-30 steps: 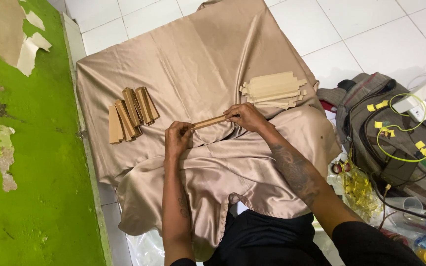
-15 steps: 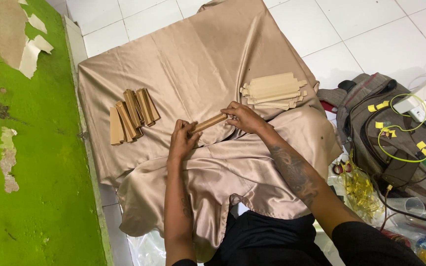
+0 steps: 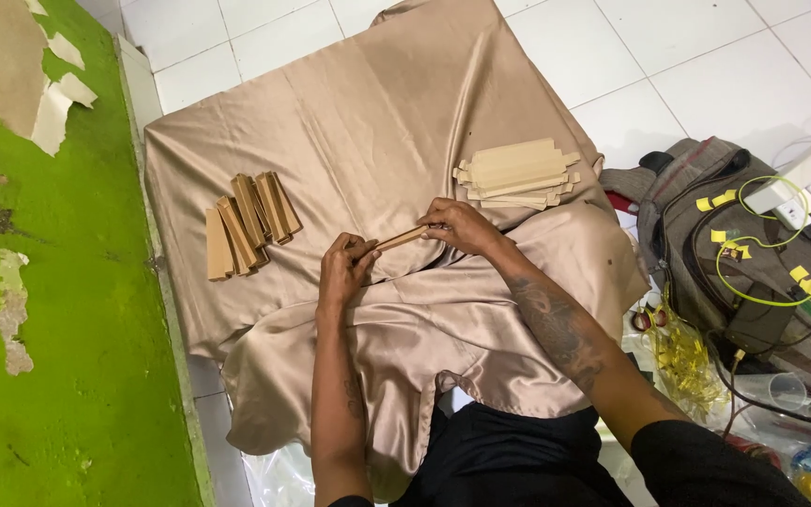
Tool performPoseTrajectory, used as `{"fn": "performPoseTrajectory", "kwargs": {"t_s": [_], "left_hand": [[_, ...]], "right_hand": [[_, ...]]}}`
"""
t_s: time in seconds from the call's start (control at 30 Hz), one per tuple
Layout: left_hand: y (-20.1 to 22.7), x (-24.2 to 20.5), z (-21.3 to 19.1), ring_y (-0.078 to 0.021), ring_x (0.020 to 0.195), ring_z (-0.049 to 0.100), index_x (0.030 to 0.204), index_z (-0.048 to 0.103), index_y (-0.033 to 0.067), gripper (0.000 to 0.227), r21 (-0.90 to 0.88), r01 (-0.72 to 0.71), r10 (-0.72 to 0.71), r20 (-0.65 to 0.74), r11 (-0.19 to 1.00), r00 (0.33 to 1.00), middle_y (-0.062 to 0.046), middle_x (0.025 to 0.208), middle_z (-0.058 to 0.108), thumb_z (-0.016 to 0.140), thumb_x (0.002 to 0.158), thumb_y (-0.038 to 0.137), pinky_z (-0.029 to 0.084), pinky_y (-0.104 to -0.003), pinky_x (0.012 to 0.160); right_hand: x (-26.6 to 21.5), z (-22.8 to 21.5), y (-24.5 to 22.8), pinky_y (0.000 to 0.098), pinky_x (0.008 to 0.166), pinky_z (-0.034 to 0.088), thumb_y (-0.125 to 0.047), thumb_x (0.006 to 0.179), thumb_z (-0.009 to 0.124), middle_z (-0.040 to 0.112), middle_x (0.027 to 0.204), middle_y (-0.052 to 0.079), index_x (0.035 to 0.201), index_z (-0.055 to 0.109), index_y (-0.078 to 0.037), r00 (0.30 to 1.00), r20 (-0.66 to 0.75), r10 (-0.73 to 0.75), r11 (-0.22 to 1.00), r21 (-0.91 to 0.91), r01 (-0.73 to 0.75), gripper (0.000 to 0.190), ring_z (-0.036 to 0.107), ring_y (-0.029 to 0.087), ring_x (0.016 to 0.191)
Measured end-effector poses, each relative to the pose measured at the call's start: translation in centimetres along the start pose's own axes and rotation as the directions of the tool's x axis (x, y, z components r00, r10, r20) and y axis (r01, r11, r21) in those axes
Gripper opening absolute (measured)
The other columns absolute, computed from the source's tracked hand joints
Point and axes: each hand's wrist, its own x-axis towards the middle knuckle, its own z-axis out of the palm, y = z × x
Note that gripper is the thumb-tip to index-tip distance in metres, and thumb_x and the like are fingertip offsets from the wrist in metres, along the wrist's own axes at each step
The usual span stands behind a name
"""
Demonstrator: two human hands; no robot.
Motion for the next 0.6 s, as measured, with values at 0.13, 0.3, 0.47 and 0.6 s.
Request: {"fn": "performPoseTrajectory", "kwargs": {"t_s": [0.13, 0.3, 0.47, 0.6], "left_hand": [[0.2, 0.1, -0.1, -0.0352, 0.088, 0.069, 0.112, 0.082, 0.0167, 0.023, 0.004, -0.017, 0.017, -0.019, 1.0, 1.0, -0.012, 0.093, 0.065, 0.08, 0.09, 0.024, 0.055, -0.04, 0.082], [0.0, 0.1, 0.3, -0.0327, 0.095, 0.062, 0.12, 0.079, 0.0195, 0.034, 0.121, -0.079, 0.082, -0.017, 0.989, 0.997, -0.009, 0.095, 0.062, 0.081, 0.088, 0.032, 0.051, -0.041, 0.089], [0.5, 0.2, 0.5, -0.0301, 0.091, 0.061, 0.11, 0.082, 0.0193, 0.023, 0.128, -0.099, 0.105, -0.039, 0.987, 0.994, -0.009, 0.092, 0.063, 0.078, 0.092, 0.032, 0.051, -0.038, 0.087], [0.1, 0.1, 0.1, -0.0304, 0.093, 0.06, 0.113, 0.081, 0.017, 0.026, 0.168, -0.094, 0.098, -0.014, 0.981, 0.995, -0.009, 0.094, 0.064, 0.077, 0.092, 0.033, 0.051, -0.04, 0.089]], "right_hand": [[0.1, -0.1, 0.2, 0.0411, 0.08, 0.055, -0.022, 0.089, 0.08, 0.068, 0.096, 0.014, 0.109, 0.078, -0.006, 1.0, 0.002, -0.024, 0.999, -0.036, 0.024, 0.026, 0.068, 0.032, 0.086], [-0.2, -0.5, -2.2, 0.0453, 0.084, 0.053, -0.025, 0.089, 0.079, 0.064, 0.099, 0.013, 0.12, 0.076, -0.011, 0.998, 0.037, -0.05, 0.99, -0.127, 0.055, 0.033, 0.065, 0.035, 0.092], [0.0, 0.6, -0.6, 0.0419, 0.084, 0.054, -0.026, 0.093, 0.075, 0.064, 0.098, 0.01, 0.113, 0.078, -0.012, 0.998, 0.017, -0.06, 0.988, -0.143, 0.062, 0.024, 0.065, 0.032, 0.091], [0.0, 0.8, 0.1, 0.0427, 0.087, 0.053, -0.031, 0.091, 0.079, 0.064, 0.101, 0.01, 0.113, 0.077, -0.013, 0.998, 0.03, -0.049, 0.991, -0.12, 0.052, 0.029, 0.065, 0.033, 0.095]]}}
